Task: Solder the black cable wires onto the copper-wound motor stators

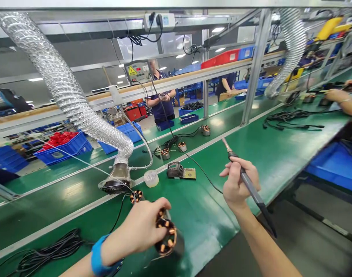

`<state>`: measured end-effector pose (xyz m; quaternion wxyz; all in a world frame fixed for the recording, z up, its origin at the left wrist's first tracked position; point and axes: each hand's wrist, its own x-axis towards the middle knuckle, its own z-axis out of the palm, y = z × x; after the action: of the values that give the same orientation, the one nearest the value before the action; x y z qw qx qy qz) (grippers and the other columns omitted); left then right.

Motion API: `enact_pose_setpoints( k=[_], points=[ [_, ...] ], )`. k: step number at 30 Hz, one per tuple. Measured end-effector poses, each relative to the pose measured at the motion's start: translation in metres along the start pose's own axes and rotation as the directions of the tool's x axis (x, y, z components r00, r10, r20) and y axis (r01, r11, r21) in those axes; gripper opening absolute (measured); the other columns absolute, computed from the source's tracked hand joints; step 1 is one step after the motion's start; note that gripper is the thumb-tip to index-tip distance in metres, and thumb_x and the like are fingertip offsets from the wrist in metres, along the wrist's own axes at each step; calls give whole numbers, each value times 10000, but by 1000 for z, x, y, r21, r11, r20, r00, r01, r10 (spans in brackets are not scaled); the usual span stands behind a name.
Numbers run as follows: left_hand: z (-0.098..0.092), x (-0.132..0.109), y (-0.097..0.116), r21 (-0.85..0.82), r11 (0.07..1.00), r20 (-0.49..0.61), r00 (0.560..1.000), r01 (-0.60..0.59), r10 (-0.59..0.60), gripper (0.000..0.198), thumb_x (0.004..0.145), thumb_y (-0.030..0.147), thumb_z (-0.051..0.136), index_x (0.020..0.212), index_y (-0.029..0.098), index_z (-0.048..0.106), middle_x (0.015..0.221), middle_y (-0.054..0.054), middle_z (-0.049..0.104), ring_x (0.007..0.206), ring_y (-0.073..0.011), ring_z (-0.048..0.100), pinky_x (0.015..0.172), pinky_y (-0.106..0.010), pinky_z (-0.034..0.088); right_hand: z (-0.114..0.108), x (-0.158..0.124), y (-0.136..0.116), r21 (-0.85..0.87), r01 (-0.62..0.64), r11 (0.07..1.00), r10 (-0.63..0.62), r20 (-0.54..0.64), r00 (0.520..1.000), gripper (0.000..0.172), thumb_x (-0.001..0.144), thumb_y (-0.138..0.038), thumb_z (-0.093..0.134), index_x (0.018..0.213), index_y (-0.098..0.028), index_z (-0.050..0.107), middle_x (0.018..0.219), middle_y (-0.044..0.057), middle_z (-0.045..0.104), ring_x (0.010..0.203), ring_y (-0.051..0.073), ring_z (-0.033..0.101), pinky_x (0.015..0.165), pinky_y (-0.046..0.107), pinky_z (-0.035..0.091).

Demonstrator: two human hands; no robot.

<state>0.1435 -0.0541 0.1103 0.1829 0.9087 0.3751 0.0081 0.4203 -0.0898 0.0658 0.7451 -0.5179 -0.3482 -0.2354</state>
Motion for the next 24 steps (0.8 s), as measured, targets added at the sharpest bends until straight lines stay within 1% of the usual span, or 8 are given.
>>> enact_pose_setpoints(
  k=[3, 7, 9, 12, 14, 17, 19, 24],
  points=[
    [31, 41, 23, 146, 981, 57, 991, -126, 119, 473, 674, 254, 636, 1144, 299, 601, 870, -95, 726, 820, -295, 673, 678, -343, 444, 4, 12, 24, -48, 7, 999, -7, -9, 1000, 249, 958, -361, 470, 1015, -169, 619, 728, -7, 586, 496, 106, 567, 616, 301, 521],
    [58, 77, 26, 285, 937, 132, 977, -201, 169, 477, 679, 197, 593, 1155, 218, 601, 867, -147, 720, 815, -332, 684, 669, -370, 470, 13, 21, 53, -93, 38, 995, -37, 7, 999, 264, 961, -346, 466, 1033, -154, 632, 641, -16, 562, 574, 142, 600, 734, 340, 525],
    [53, 85, 24, 324, 918, 186, 967, -228, 174, 512, 694, 212, 594, 1206, 199, 597, 877, -158, 724, 817, -335, 688, 664, -369, 482, 20, 25, 65, -103, 57, 993, -56, 7, 998, 261, 962, -326, 467, 1050, -150, 637, 601, -21, 541, 637, 166, 620, 775, 353, 516],
    [27, 98, 23, 256, 911, 263, 930, -324, 257, 596, 715, 327, 653, 1296, 215, 578, 928, -136, 740, 836, -315, 691, 686, -351, 496, 34, 32, 80, -101, 94, 990, -93, 8, 996, 240, 963, -301, 470, 1042, -157, 644, 651, 1, 572, 708, 175, 626, 778, 339, 504],
    [8, 119, 23, 142, 935, 172, 938, -326, 302, 516, 748, 389, 650, 1237, 226, 636, 978, -111, 745, 850, -284, 692, 713, -330, 497, 46, 37, 88, -104, 135, 985, -135, 5, 991, 226, 963, -290, 470, 1022, -162, 647, 703, 21, 600, 747, 175, 623, 777, 324, 497],
    [-8, 173, 16, -39, 994, -152, 984, -102, 95, 274, 841, 306, 561, 1025, 193, 729, 1034, -102, 741, 933, -245, 681, 802, -301, 487, 61, 40, 105, -141, 208, 968, -209, 11, 978, 207, 958, -273, 476, 1010, -162, 642, 760, 45, 629, 804, 179, 616, 776, 307, 491],
    [-11, 216, 5, -130, 983, -301, 940, 128, -162, 281, 864, 220, 530, 1063, 145, 714, 1117, -139, 716, 1055, -249, 652, 894, -298, 466, 66, 40, 119, -177, 240, 955, -240, 22, 971, 196, 952, -259, 485, 1022, -162, 639, 806, 60, 644, 835, 181, 612, 761, 295, 492],
    [-12, 297, -39, -157, 882, -342, 813, 445, -471, 334, 925, 230, 543, 1204, 58, 608, 1201, -230, 630, 1099, -282, 627, 894, -365, 497, 60, 35, 154, -270, 251, 930, -265, -17, 964, 182, 936, -262, 515, 1015, -167, 649, 887, 81, 641, 844, 184, 610, 705, 282, 496]
  ],
)
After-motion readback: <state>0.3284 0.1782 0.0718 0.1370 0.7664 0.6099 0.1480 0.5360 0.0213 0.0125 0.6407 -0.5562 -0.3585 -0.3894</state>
